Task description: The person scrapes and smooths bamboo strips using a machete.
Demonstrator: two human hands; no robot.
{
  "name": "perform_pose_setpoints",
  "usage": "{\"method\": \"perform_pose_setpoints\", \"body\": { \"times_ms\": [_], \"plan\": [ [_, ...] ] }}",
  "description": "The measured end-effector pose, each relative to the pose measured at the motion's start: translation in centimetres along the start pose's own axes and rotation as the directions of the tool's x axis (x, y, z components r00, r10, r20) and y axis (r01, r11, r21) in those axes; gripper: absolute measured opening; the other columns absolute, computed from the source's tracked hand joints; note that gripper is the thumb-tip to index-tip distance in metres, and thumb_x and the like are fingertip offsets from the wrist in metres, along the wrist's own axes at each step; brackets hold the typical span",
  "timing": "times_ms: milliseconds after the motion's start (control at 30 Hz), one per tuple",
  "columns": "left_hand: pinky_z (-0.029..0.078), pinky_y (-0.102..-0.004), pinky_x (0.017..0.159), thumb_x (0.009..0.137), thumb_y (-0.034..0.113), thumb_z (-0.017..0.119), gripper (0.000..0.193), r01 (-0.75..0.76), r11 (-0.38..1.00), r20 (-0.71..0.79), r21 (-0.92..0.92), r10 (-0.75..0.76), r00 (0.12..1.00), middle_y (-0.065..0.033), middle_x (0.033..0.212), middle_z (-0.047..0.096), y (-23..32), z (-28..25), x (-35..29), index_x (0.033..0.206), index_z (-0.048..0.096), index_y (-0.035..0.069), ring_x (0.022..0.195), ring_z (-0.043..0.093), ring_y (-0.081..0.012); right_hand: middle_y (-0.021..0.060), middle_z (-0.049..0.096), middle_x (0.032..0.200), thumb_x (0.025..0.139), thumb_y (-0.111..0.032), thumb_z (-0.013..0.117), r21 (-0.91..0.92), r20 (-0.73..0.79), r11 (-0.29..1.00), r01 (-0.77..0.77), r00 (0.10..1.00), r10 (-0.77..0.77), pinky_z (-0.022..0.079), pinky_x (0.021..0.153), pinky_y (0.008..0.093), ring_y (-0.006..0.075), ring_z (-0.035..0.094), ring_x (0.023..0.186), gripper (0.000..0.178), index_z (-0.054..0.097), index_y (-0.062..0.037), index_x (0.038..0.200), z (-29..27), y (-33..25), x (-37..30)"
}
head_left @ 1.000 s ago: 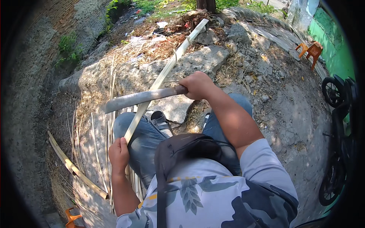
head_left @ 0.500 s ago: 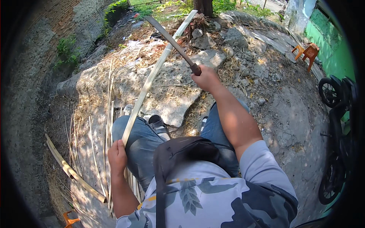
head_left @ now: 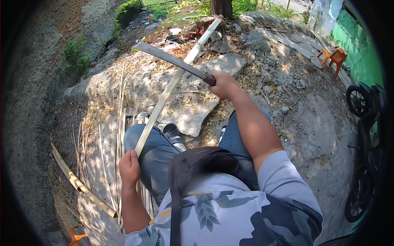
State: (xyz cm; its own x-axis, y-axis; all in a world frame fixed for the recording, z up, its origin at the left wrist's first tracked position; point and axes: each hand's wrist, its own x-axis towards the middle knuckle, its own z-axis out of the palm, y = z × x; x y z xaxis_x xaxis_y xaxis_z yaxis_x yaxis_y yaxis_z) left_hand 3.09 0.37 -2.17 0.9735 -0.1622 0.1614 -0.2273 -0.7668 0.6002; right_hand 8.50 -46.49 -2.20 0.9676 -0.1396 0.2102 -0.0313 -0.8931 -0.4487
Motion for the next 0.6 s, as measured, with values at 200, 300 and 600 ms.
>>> {"method": "perform_pose_setpoints", "body": {
  "times_ms": [200, 300, 600],
  "plan": [
    [0.04, -0.0427, 0.057, 0.108, 0.032, 0.051, 0.044, 0.024, 0.999, 0.003, -0.028, -0.024, 1.0, -0.0178, 0.063, 0.053, 0.0, -0.1, 0.2, 0.081, 0.059, -0.001, 0.056, 0.051, -0.0268, 0.0181, 0.071, 0.082, 0.082, -0.028, 0.077, 0.286, -0.023, 0.915, -0.284, 0.953, 0.303, 0.052, 0.073, 0.047, 0.0373, 0.068, 0.079, 0.027, 0.07, -0.0054, 0.095, -0.2, 0.6, 0.2],
    [0.041, -0.0424, 0.058, 0.108, 0.032, 0.05, 0.043, 0.057, 0.998, 0.013, -0.036, -0.057, 0.998, -0.0177, 0.064, 0.055, 0.0, 0.0, 0.2, 0.083, 0.062, -0.001, 0.056, 0.052, -0.0269, 0.0154, 0.074, 0.095, 0.08, -0.028, 0.074, 0.22, 0.005, 0.97, -0.101, 0.995, 0.102, 0.055, 0.083, 0.0498, 0.0376, 0.071, 0.094, 0.027, 0.071, -0.0094, 0.1, -0.2, -1.5, -0.6],
    [0.044, -0.0497, 0.061, 0.107, 0.033, 0.05, 0.042, 0.013, 0.984, 0.036, 0.179, -0.02, 0.999, -0.0248, 0.072, 0.061, 0.3, -0.5, 0.0, 0.085, 0.063, 0.0, 0.067, 0.06, -0.0447, 0.0076, 0.073, 0.084, 0.074, -0.023, 0.073, -0.171, 0.335, 0.89, 0.422, 0.874, -0.35, 0.058, 0.079, 0.0491, 0.0322, 0.073, 0.085, 0.019, 0.071, -0.0177, 0.092, 1.1, -5.9, -1.6]
  ]
}}
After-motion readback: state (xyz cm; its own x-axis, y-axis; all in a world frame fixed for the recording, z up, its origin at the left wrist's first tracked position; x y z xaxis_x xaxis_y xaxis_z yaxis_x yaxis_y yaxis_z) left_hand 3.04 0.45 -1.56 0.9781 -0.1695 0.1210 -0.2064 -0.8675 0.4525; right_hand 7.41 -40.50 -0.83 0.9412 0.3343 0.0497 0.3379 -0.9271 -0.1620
